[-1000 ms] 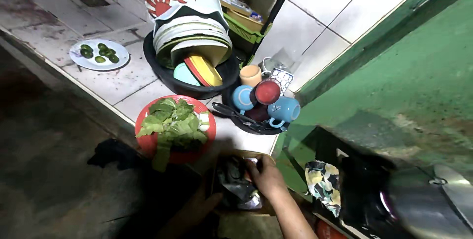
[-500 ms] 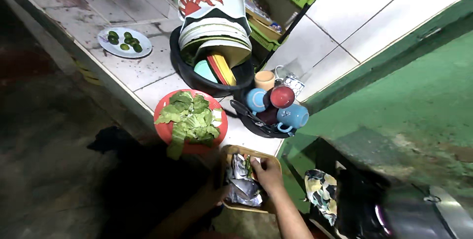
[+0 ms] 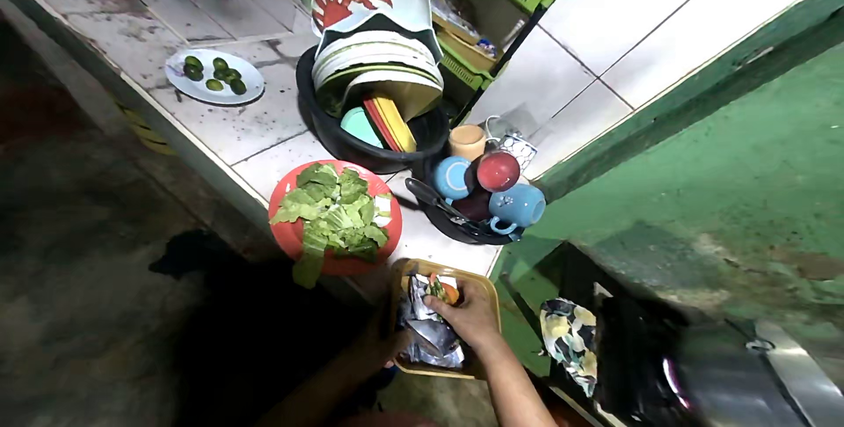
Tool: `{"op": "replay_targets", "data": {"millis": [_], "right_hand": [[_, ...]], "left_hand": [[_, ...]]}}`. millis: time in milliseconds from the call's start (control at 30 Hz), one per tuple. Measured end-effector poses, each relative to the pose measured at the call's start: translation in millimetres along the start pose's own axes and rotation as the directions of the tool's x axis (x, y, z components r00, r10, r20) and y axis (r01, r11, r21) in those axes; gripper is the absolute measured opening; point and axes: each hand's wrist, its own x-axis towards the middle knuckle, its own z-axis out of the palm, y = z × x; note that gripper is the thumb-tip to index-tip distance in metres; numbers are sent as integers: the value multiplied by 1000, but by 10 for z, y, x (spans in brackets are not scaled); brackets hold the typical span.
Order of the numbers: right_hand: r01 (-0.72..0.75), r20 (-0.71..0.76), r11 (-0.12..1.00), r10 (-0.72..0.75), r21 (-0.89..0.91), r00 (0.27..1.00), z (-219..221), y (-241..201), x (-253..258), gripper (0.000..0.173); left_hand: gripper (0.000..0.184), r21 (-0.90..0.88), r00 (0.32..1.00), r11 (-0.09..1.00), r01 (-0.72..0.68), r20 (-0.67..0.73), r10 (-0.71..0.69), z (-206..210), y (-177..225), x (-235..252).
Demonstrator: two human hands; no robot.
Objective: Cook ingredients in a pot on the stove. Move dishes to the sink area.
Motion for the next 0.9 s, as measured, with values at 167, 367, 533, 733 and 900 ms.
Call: {"op": "replay_targets", "data": {"millis": [167,367,533,733,900], "right_hand": [[473,-264,815,-563,-336,783,174,123,-67,42],[471,-99,628,-658,-620,747,246,-45,-19,38],[329,-80,700,-483,-634,872,231,-71,-50,41],[211,30,766,-242,-607,970,89,-67,-46,49],[151,159,830,-77,-536,984,-93,-90,31,43]], "left_hand": [[83,21,999,999,28,-27,-27,0,-5,-7],[84,-18,1000,1000,-2,-16,2,-13,-60,7],[79,-28,999,999,-40,-35,39,7,-116,14],[71,-67,995,994,-82,-63,78,33,-92,-25],[74,-67,999,997,-24,-43,21,38,-35,-33]]}}
